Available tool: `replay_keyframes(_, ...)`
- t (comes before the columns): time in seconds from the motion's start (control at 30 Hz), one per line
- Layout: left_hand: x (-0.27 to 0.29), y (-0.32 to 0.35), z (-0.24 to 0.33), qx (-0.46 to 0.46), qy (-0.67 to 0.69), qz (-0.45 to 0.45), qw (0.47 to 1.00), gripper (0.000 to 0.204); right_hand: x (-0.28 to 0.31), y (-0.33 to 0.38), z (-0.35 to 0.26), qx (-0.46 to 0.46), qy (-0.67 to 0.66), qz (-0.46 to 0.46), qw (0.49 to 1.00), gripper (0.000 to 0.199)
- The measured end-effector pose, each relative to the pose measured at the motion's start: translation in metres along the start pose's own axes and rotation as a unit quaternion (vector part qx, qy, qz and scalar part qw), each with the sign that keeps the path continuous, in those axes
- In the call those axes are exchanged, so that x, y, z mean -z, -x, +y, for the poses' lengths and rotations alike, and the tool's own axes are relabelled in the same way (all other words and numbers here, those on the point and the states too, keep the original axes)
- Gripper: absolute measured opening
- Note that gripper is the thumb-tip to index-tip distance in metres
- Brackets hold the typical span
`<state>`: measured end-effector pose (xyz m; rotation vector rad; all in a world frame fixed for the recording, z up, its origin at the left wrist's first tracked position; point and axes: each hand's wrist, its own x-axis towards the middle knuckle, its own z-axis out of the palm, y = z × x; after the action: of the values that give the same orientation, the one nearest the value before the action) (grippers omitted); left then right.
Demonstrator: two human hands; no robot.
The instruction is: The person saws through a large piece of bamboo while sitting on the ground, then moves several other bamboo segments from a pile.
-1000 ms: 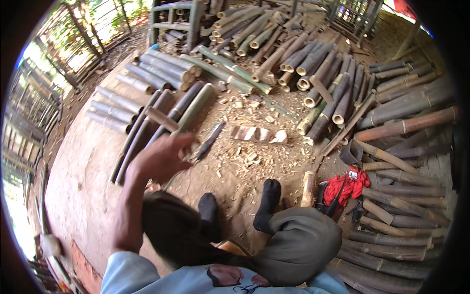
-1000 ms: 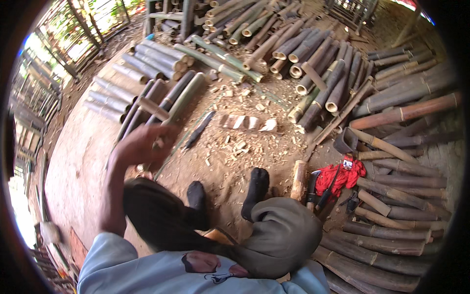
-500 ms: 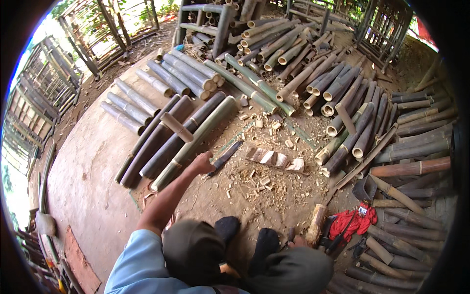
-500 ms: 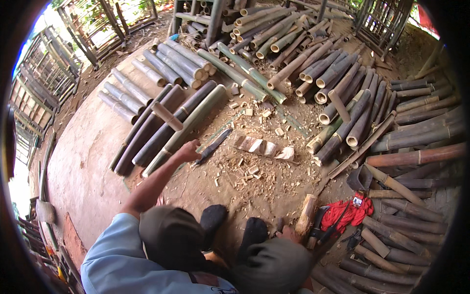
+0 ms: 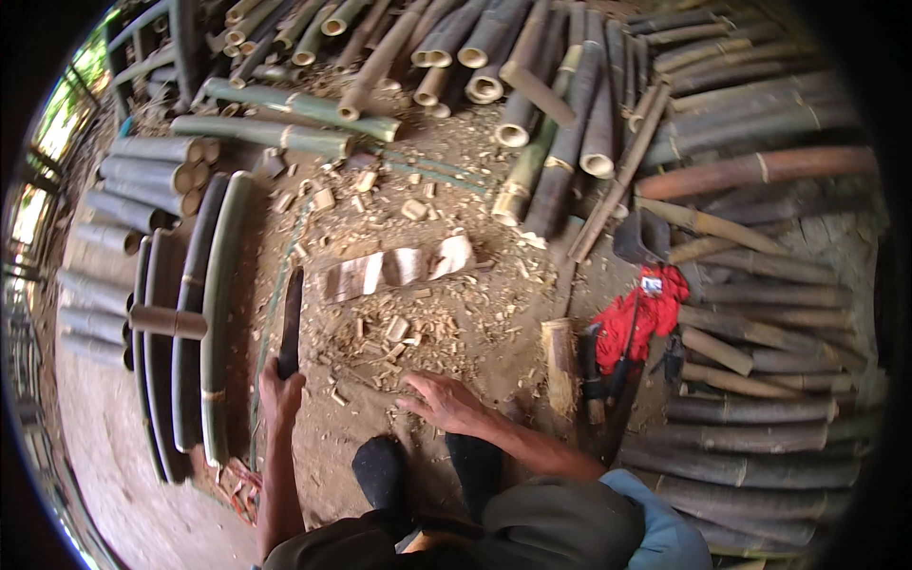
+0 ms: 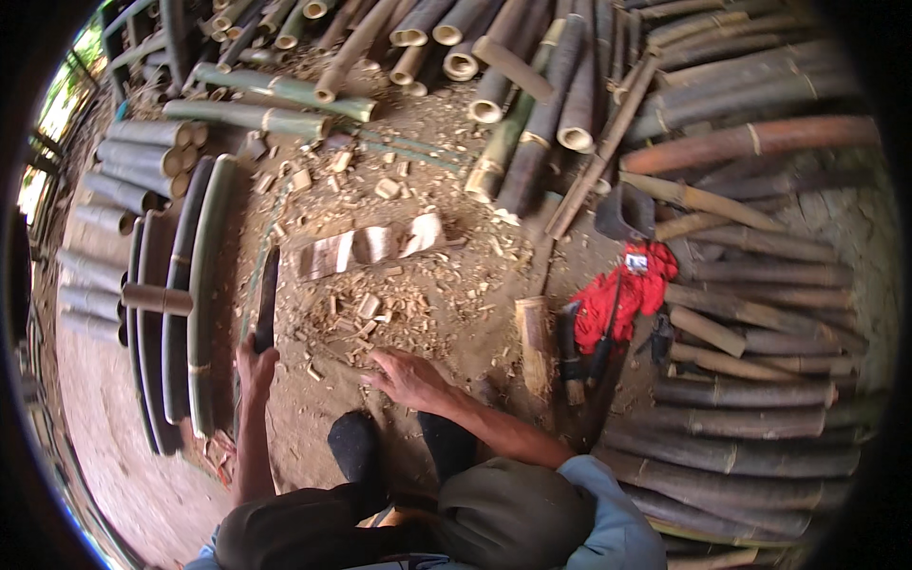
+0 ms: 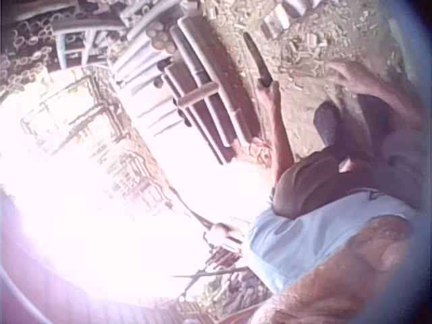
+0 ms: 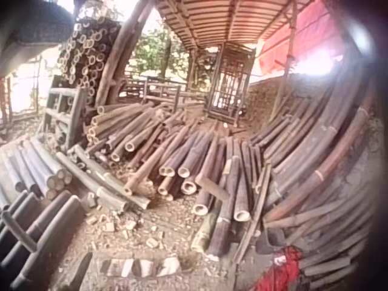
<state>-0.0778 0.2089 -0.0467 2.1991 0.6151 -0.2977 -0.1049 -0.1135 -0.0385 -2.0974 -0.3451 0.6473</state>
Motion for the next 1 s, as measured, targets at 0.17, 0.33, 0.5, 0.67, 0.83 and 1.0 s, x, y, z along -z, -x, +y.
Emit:
replay_keyframes(0.17,-0.041,0.099,0.086,-0.354,0.212,-0.189,0.891,0.054,0.006,0.009,-0.033,0.041,-0.437,0.090,0.894,0.051)
replay_keyframes(0.33,-0.033,0.094,0.086,-0.188,0.107,-0.350,0.911,0.067,0.034,0.042,0.002,-0.104,-0.431,0.306,0.842,0.017)
replay_keyframes(0.5,-0.040,0.081,0.012,-0.128,-0.009,-0.278,0.952,0.047,0.145,0.073,0.049,-0.248,0.058,0.345,0.903,0.026)
replay_keyframes(0.67,-0.088,0.113,-0.032,-0.064,0.146,-0.360,0.919,0.034,0.214,0.085,0.085,-0.237,0.176,0.282,0.913,0.036)
replay_keyframes(0.83,-0.117,0.135,-0.057,-0.061,0.152,-0.223,0.961,0.031,0.226,0.066,0.126,-0.239,0.212,0.253,0.913,0.032)
replay_keyframes(1.0,-0.113,0.136,-0.032,-0.078,0.107,-0.228,0.964,0.030,0.203,0.066,0.140,-0.232,0.303,0.398,0.834,0.050)
